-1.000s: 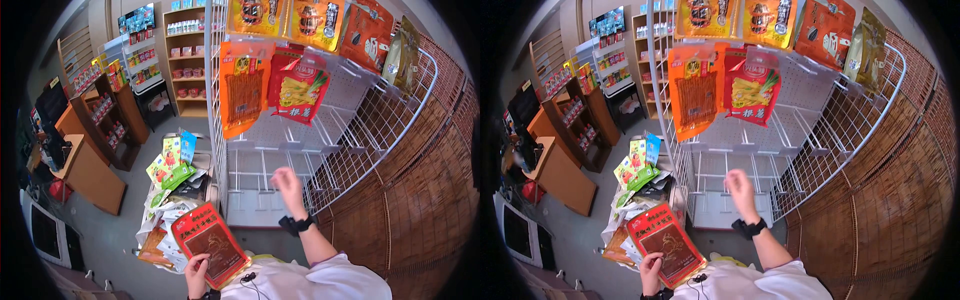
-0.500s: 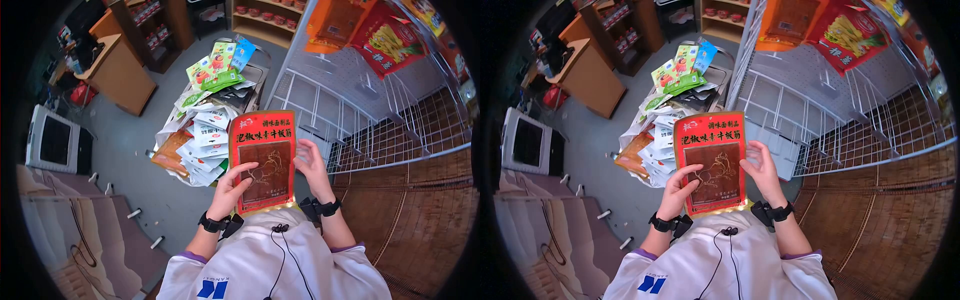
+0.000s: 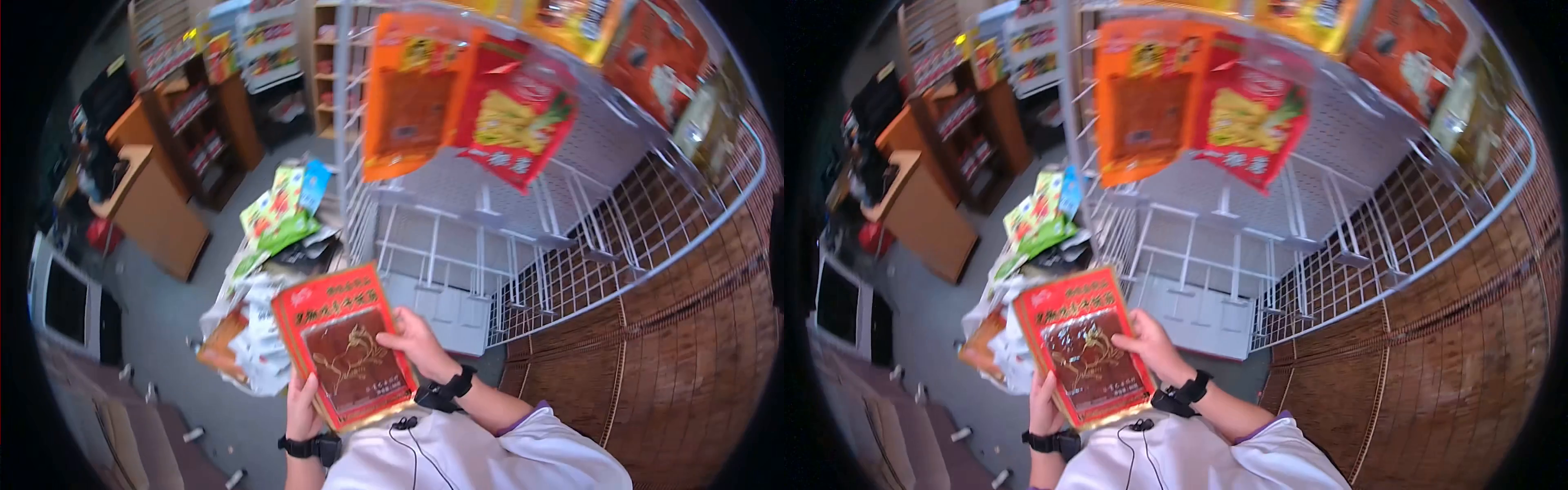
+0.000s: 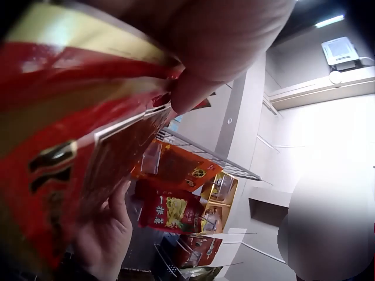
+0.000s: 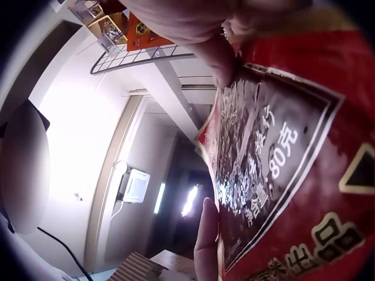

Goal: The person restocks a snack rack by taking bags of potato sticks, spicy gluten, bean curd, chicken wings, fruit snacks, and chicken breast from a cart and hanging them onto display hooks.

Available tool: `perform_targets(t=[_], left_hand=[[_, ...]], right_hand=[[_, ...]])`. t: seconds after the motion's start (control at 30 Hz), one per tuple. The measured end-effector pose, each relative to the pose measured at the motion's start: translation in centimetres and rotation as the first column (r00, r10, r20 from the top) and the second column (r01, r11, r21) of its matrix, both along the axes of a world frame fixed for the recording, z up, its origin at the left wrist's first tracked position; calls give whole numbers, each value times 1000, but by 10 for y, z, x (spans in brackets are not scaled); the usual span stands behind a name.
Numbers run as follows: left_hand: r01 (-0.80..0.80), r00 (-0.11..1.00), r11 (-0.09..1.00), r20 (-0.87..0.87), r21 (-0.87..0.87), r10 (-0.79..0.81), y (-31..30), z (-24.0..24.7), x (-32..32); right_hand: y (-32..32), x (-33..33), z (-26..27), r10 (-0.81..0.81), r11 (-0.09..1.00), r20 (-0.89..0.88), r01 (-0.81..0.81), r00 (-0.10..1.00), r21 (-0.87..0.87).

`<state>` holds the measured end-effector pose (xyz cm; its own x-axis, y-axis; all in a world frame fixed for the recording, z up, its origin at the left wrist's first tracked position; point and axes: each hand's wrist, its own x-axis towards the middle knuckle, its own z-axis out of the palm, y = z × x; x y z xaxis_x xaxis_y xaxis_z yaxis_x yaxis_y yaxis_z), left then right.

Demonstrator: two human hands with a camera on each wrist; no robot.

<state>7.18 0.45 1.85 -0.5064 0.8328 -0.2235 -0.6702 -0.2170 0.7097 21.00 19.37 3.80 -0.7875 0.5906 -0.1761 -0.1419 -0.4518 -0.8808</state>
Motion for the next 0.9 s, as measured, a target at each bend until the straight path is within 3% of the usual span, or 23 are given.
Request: perform_targets(t=[0.07, 0.2, 0.27, 0.37, 0.4, 0.47, 0.53, 0.6, 0.67, 0.77, 0.9], left_hand=[[91, 993, 994, 78, -63, -86, 10, -5, 5], [106, 993, 986, -43, -131, -113, 42, -8, 38], [114, 989, 986, -84, -124, -125, 56, -1, 48], [153, 983, 984, -86, -93, -161, 73, 6, 54], [163, 981, 983, -94, -87, -171, 79, 10, 57], [160, 981, 986, -103, -51, -165, 89, 16, 65], [188, 973, 980, -123, -62, -195, 98, 18, 68], [209, 968, 977, -129, -45, -214, 105, 25, 74], [210, 968, 976, -132, -52, -215, 108, 25, 81], [205, 969, 977, -126, -61, -212, 107, 26, 85], [174, 976, 983, -121, -58, -180, 100, 22, 83]], right_hand=[[10, 12, 1, 14, 990, 53, -21, 998, 136], [35, 52, 6, -61, 976, 32, 53, 998, 212], [47, 68, 8, -210, 874, 102, 140, 972, 465], [64, 97, 27, -302, 822, 48, 234, 952, 519], [69, 105, 34, -337, 833, -87, 340, 938, 436], [78, 130, 64, -437, 801, -82, 429, 896, 417], [91, 152, 93, -565, 703, -190, 589, 803, 397], [109, 176, 115, -664, 546, -247, 682, 706, 486], [130, 190, 135, -697, 418, -386, 780, 604, 465], [155, 206, 148, -696, 333, -463, 818, 549, 469], [178, 209, 162, -645, 345, -509, 812, 570, 471]])
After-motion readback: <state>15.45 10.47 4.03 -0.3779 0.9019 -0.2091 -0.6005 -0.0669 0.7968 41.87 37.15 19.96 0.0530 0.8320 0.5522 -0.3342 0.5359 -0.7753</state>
